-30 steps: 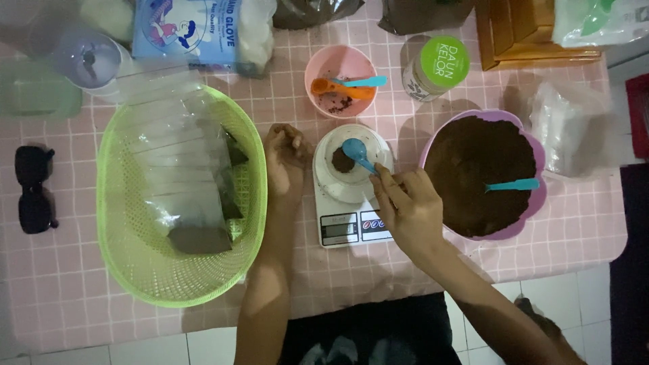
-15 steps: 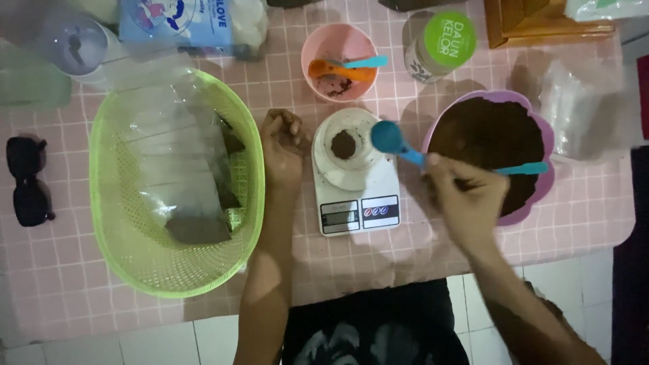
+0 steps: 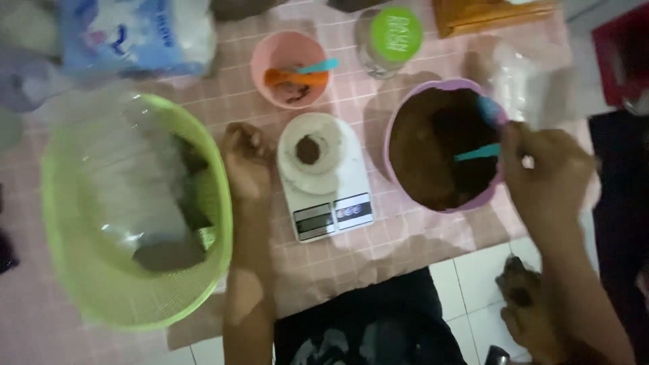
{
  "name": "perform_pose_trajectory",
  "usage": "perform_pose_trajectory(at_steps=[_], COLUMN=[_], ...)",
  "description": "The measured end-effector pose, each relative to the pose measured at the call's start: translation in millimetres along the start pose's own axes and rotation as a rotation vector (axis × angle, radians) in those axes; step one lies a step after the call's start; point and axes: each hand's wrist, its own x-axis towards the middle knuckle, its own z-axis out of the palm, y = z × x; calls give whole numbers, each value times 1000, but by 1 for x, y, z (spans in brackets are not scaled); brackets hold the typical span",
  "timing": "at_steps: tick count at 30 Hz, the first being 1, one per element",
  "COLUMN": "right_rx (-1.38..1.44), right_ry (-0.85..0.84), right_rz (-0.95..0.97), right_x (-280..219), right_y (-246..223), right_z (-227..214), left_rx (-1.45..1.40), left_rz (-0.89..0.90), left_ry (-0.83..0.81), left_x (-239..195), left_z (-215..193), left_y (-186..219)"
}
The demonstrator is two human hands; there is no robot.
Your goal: Measuring and packaging coffee grounds into small plastic bags using a scale and a spoon.
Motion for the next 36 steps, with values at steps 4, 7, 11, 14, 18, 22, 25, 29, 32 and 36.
perform_pose_trajectory(at_steps=[4, 7, 11, 14, 18, 22, 25, 29, 32, 36], right_rx=[-25, -80, -194, -159, -273, -235, -207, -128, -73, -31], right_ry=[50, 85, 96, 83, 59, -54, -163, -293, -351, -392], right_rz=[-190, -235, -319, -415, -450, -464, -456, -449, -466, -481], right_x=[4, 6, 8, 13, 4, -4, -3, 1, 9, 15], right_y=[-4, -6, -19, -36, -52, -57, -57, -59, -56, -54], right_z=[21, 42, 53, 49, 53, 63, 67, 68, 66, 63], left_rx=[31, 53, 90, 93, 105, 95, 119, 133, 130, 123], left_rz=[-43, -48, -32, -26, -27, -44, -40, -32, -36, -53], left_ry=[18, 54, 78, 56, 67, 102, 102, 81, 71, 85], left_x=[-9, -8, -8, -7, -10, -11, -12, -12, -10, -11], left_z=[22, 19, 14, 15, 22, 23, 24, 23, 20, 21], left_y=[12, 12, 10, 11, 12, 14, 15, 14, 13, 14])
